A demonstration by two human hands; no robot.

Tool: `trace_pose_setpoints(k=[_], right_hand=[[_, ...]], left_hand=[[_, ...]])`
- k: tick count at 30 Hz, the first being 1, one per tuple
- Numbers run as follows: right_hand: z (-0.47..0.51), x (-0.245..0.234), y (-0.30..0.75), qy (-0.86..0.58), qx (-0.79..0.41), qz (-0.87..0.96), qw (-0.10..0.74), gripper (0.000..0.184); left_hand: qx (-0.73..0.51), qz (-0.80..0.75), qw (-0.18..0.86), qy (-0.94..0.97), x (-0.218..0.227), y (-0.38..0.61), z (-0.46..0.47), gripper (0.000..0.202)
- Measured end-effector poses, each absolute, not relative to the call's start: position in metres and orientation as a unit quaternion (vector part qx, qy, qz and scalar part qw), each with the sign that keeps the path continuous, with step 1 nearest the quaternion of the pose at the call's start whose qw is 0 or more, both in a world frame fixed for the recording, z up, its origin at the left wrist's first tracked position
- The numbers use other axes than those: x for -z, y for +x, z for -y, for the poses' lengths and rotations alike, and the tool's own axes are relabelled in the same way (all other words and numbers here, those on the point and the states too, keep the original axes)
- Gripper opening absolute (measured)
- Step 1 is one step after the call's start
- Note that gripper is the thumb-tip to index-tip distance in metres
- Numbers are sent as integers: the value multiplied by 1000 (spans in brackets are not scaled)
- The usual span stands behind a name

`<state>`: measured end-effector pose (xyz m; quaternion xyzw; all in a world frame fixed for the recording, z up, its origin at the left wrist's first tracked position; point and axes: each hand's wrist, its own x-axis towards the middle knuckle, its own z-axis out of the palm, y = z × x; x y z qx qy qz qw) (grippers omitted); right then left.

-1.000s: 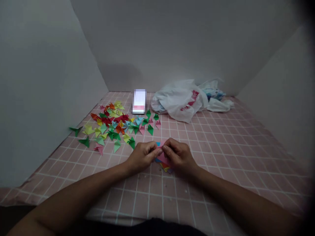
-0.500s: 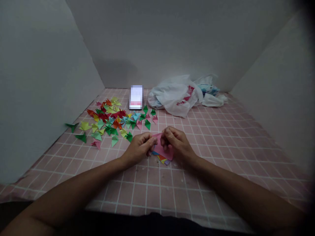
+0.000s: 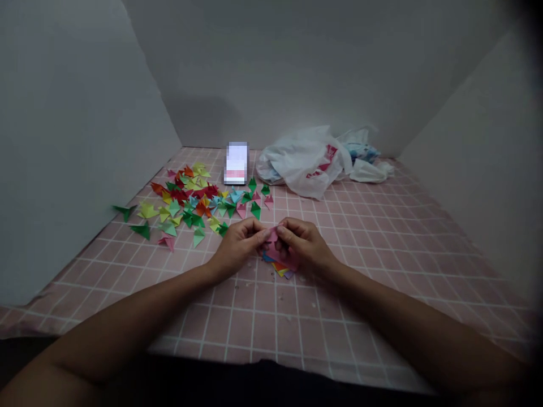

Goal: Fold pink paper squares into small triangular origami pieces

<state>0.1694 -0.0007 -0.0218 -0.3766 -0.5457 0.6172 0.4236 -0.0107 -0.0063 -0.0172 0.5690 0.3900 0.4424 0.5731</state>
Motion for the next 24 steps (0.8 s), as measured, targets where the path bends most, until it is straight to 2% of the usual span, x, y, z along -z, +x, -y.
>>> trace_pose_setpoints(k=[9,24], right_hand=[[0,22,168,-386,-595,546,445,23],[4,27,164,-359,-567,552,496,23]], left_hand=[[-489,-400,541,555,23,-7,9,23],[-498,-396,570,519,22,-5,8,26]])
